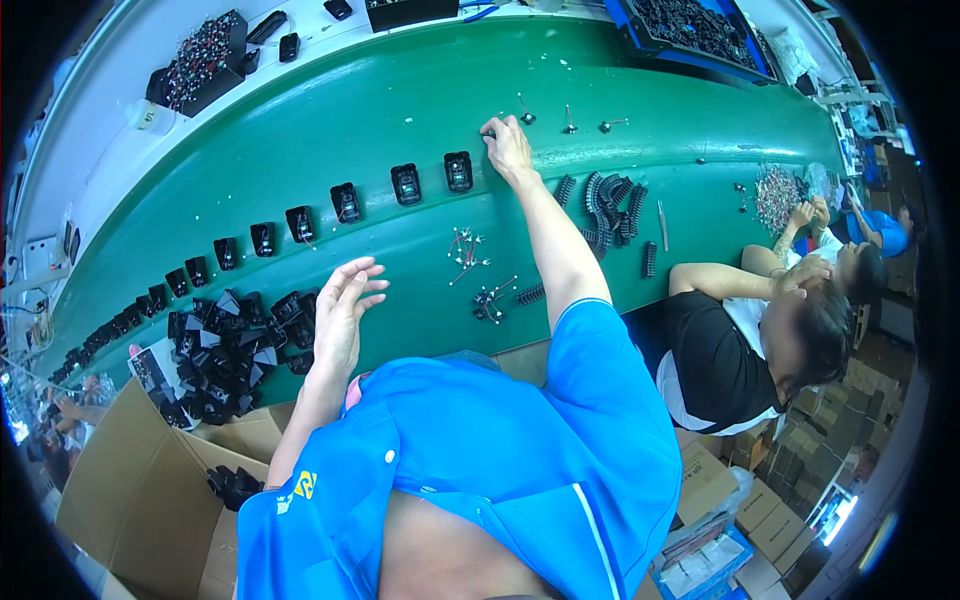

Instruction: The recorder takes small electronic components out of a cardboard box, inspects them, and organizes them on a green assembly line workbench.

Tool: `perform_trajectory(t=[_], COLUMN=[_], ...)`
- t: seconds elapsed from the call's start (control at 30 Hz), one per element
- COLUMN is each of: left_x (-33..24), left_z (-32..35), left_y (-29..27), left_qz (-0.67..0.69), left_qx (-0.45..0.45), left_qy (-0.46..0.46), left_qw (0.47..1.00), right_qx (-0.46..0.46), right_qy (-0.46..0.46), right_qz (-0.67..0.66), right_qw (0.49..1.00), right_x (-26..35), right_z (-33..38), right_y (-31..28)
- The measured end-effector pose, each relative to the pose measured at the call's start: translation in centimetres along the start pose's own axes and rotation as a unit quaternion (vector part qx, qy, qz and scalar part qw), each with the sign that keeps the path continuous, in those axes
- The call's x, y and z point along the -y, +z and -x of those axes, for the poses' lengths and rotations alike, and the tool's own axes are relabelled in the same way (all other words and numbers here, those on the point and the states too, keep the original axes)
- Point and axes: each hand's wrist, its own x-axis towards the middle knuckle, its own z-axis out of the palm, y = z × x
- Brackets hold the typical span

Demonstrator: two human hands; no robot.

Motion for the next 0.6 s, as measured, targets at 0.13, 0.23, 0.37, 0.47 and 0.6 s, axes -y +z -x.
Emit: perform_trajectory(t=[0.13,0.23,0.37,0.47,0.6], left_x=[0.1,0.7,0.7,0.6,1.0], left_z=[0.1,0.3,-0.1,0.0,0.4], left_y=[-0.1,-0.7,-0.1,0.4,0.0], left_qz=[0.002,0.007,0.000,-0.007,-0.001], left_qx=[-0.001,-0.008,0.009,0.022,0.018], left_qy=[0.002,0.000,0.000,-0.007,-0.005], left_qw=[1.000,1.000,1.000,1.000,1.000], right_qx=[-0.086,-0.138,-0.053,0.053,0.113], right_qy=[-0.004,0.058,0.179,0.151,0.143], right_qz=[-0.096,-0.075,-0.036,-0.013,-0.020], right_qw=[0.992,0.986,0.982,0.987,0.983], right_x=[-0.5,-1.6,-5.5,-7.4,-3.8], right_z=[-0.9,-2.0,-2.7,-3.2,-1.2], right_y=[0.0,-0.8,0.3,0.5,-0.6])
